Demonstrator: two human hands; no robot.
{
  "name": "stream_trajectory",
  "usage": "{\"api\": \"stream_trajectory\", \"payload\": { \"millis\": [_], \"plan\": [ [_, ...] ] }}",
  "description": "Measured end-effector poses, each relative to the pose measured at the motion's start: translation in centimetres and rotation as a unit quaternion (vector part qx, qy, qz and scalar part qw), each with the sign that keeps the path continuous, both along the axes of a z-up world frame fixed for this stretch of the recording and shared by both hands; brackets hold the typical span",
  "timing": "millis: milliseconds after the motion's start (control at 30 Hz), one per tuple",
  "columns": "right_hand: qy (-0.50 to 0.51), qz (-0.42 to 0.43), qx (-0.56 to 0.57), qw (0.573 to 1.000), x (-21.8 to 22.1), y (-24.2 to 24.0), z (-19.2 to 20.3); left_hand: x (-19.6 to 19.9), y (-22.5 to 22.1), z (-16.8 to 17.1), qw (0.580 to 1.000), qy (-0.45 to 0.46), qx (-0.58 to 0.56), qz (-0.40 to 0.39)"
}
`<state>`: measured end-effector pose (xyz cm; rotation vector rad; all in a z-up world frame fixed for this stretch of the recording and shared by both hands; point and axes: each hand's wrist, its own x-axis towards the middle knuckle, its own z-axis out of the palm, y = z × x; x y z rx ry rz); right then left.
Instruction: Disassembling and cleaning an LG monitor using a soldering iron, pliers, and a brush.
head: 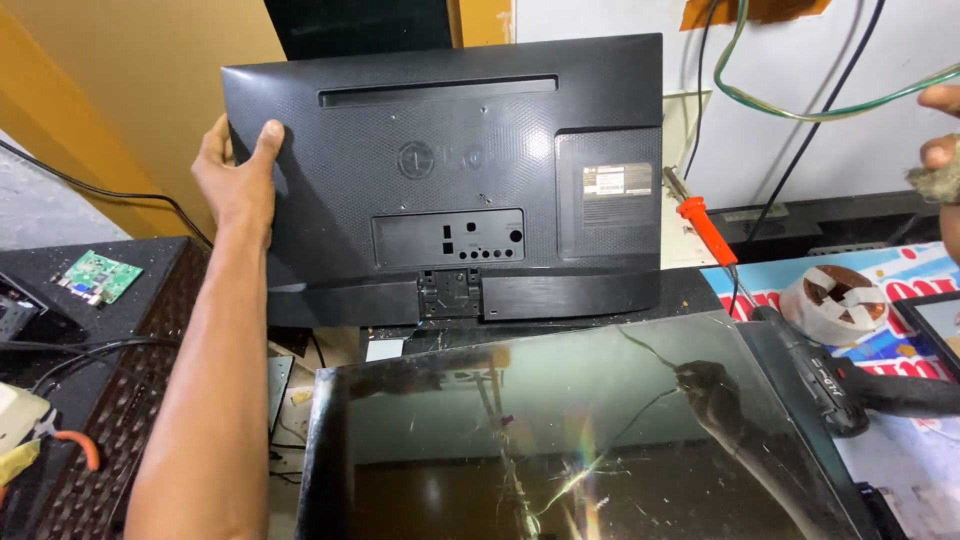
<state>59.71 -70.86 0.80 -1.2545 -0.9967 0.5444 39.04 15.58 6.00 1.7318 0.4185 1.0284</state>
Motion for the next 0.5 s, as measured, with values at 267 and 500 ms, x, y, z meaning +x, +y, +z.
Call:
{"api": "stream_trajectory", "payload": {
  "millis": [267, 500],
  "plan": [
    [-0.09, -0.57, 0.0, 0.817, -19.6, 24.6, 7.1, -2.1, -1.1, -0.2, 0.996, 0.039, 0.046, 0.073],
    [-0.005, -0.582, -0.12, 0.804, -24.1, 32.3, 7.4, -6.7, -3.3, -0.2, 0.975, 0.219, 0.029, 0.027]
  ]
}}
